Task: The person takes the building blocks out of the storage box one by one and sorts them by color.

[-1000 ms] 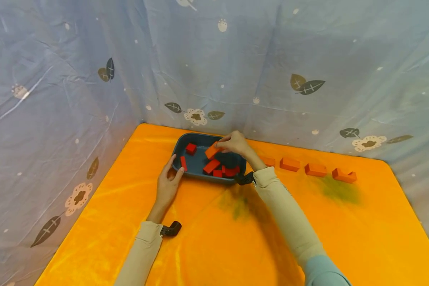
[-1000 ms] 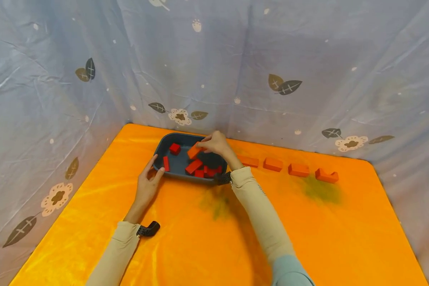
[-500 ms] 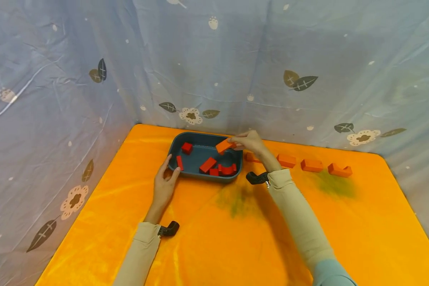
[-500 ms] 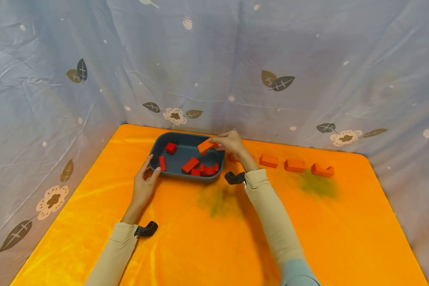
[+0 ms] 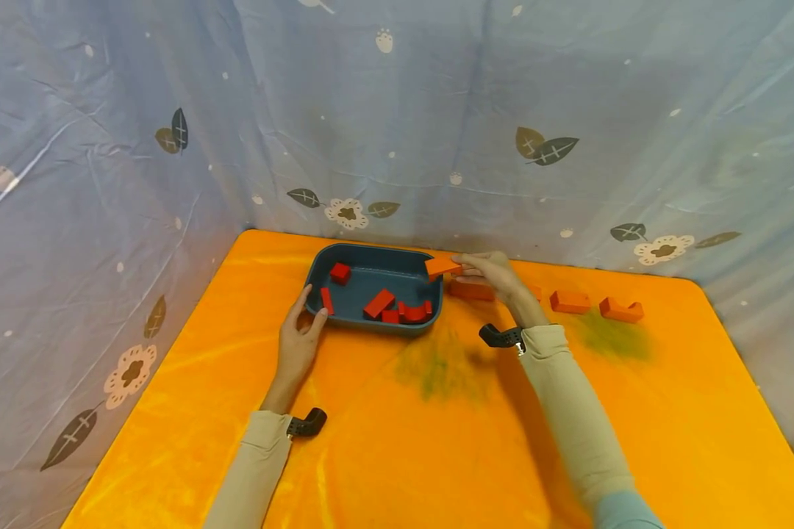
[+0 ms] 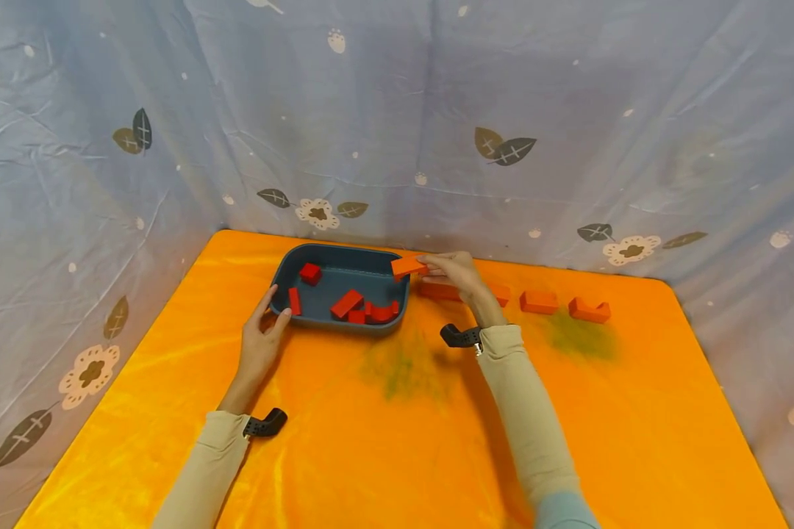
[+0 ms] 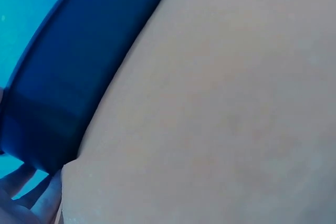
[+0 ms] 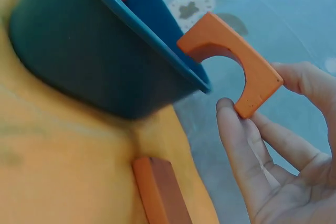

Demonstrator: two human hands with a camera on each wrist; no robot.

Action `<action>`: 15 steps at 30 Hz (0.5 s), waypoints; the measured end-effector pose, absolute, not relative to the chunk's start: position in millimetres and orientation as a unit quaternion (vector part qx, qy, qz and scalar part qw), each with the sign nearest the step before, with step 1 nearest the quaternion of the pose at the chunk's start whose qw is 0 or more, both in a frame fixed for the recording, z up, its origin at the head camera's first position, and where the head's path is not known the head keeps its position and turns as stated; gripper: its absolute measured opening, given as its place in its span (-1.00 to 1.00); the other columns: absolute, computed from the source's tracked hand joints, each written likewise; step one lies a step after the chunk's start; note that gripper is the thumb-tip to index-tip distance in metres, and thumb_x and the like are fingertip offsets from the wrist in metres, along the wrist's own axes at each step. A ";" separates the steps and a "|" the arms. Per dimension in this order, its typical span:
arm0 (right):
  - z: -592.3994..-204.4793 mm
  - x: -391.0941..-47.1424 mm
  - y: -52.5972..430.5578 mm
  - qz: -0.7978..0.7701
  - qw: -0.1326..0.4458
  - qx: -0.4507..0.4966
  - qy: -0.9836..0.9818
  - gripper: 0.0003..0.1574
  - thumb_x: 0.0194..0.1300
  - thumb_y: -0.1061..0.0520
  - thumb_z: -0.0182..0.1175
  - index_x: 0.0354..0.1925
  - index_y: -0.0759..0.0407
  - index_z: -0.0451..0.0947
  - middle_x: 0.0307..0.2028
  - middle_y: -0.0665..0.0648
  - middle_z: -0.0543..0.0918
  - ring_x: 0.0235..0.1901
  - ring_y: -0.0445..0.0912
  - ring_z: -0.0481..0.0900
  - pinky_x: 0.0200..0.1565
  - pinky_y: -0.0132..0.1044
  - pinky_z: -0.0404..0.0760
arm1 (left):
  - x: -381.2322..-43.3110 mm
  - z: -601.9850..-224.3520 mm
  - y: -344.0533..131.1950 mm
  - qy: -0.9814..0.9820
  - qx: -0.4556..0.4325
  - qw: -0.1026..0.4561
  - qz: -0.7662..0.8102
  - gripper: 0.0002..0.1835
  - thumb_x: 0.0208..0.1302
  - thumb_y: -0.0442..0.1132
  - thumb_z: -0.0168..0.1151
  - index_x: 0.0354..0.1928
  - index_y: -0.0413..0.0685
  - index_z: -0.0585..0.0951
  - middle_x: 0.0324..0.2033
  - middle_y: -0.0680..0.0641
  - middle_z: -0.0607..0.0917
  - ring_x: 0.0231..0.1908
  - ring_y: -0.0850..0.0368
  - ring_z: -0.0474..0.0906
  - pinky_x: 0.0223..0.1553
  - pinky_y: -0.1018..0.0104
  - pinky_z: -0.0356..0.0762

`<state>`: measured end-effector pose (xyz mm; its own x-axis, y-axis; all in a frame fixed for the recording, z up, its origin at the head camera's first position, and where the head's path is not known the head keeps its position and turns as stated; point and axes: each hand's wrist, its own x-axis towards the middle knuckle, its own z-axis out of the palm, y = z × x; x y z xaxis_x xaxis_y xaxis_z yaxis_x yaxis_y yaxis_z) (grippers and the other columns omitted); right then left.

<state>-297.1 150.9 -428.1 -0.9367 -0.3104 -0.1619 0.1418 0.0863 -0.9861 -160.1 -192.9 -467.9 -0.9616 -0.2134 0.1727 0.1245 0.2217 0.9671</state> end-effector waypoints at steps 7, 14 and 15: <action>-420.9 -292.3 188.0 -0.668 0.166 -0.040 0.725 -0.43 0.44 0.00 0.15 0.23 0.36 0.48 -0.06 -0.04 0.69 -0.01 -0.02 0.67 0.30 0.07 0.32 | -162.5 -469.5 -193.6 -0.768 0.029 0.138 -0.624 -0.37 0.40 -0.23 0.19 0.46 -0.13 0.28 0.45 -0.16 0.22 0.43 -0.05 0.11 0.26 -0.06 0.33; -429.9 -291.9 243.3 -0.715 0.182 -0.094 0.668 -0.63 0.39 0.01 0.20 0.04 0.17 0.67 0.09 0.09 0.64 -0.07 -0.03 0.69 0.25 -0.08 0.42 | -163.2 -472.0 -195.4 -0.770 0.028 0.139 -0.622 -0.37 0.42 -0.22 0.18 0.46 -0.14 0.27 0.45 -0.16 0.22 0.43 -0.03 0.10 0.25 -0.06 0.35; -428.1 -289.2 248.1 -0.715 0.182 -0.103 0.667 -0.66 0.41 0.00 0.18 0.02 0.11 0.69 0.06 0.04 0.66 -0.08 -0.07 0.70 0.22 -0.14 0.46 | -163.1 -472.2 -195.6 -0.771 0.028 0.140 -0.621 -0.37 0.42 -0.22 0.17 0.46 -0.14 0.26 0.46 -0.15 0.22 0.43 -0.03 0.10 0.24 -0.03 0.36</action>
